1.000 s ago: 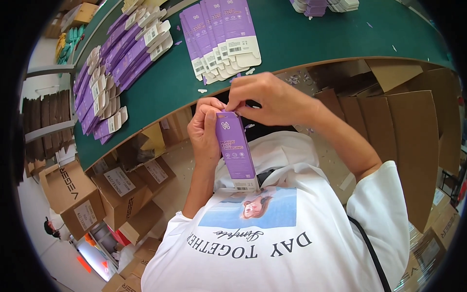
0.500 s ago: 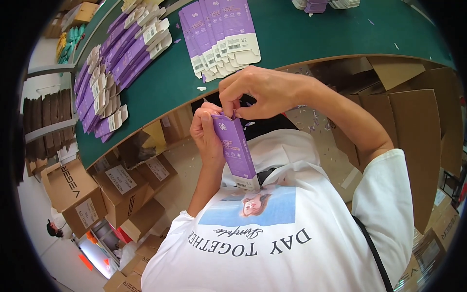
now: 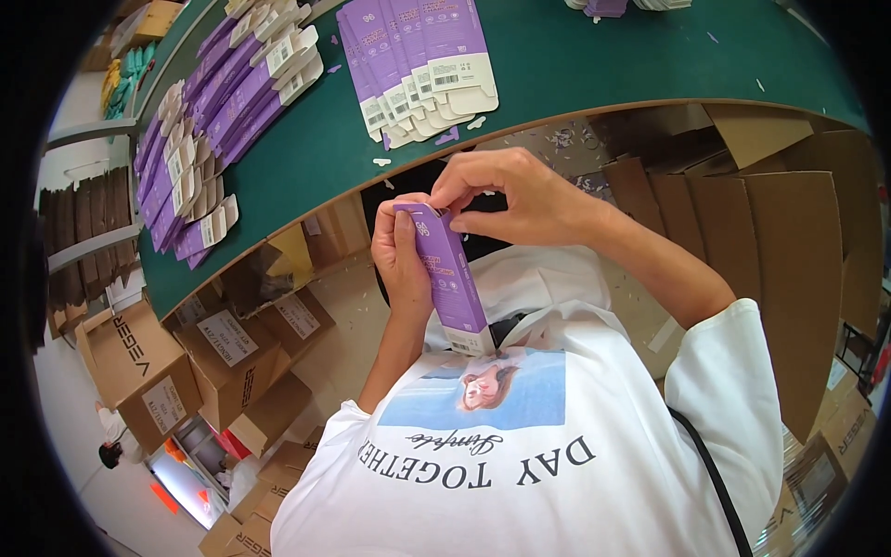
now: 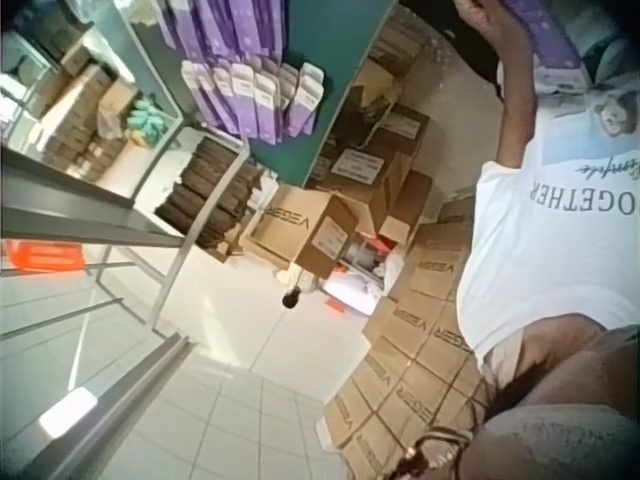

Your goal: The person folds and assembles flat cardboard product boxes by hand at a manual station.

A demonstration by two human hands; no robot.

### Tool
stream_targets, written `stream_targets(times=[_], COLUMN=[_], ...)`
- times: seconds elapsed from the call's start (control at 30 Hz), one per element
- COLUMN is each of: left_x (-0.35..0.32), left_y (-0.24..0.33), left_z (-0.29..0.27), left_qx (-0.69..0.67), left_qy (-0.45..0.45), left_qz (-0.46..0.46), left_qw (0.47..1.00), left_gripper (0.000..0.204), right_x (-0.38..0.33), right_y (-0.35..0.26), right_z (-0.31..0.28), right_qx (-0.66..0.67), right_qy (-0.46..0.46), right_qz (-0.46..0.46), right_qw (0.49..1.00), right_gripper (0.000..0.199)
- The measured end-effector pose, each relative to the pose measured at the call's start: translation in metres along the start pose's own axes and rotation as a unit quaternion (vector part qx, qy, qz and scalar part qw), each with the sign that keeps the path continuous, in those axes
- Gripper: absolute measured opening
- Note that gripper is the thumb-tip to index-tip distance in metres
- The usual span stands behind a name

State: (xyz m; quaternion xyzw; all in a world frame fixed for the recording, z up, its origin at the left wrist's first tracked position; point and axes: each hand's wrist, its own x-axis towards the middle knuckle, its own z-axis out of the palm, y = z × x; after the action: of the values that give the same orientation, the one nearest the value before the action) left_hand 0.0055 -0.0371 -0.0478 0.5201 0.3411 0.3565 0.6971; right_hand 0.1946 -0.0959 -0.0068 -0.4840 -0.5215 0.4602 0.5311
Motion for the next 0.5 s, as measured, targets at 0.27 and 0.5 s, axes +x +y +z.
stream_targets(times=[0.27,0.5], left_x=[0.008,0.002], left_y=[-0.007,0.001], left_z=[0.003,0.003], left_qx=[-0.016,0.018], left_qy=[-0.023,-0.014], left_qz=[0.05,-0.019], left_qw=[0.998,1.0], left_gripper=[0.029,0.031], right_x=[-0.003,0.019], right_y=[-0.003,-0.018], right_z=[0.004,-0.029], right_qx=[-0.047,-0.134], right_qy=[0.035,-0.102], right_qz=[-0.059,-0.016], right_qw=[0.997,0.986], right_gripper=[0.017,0.016])
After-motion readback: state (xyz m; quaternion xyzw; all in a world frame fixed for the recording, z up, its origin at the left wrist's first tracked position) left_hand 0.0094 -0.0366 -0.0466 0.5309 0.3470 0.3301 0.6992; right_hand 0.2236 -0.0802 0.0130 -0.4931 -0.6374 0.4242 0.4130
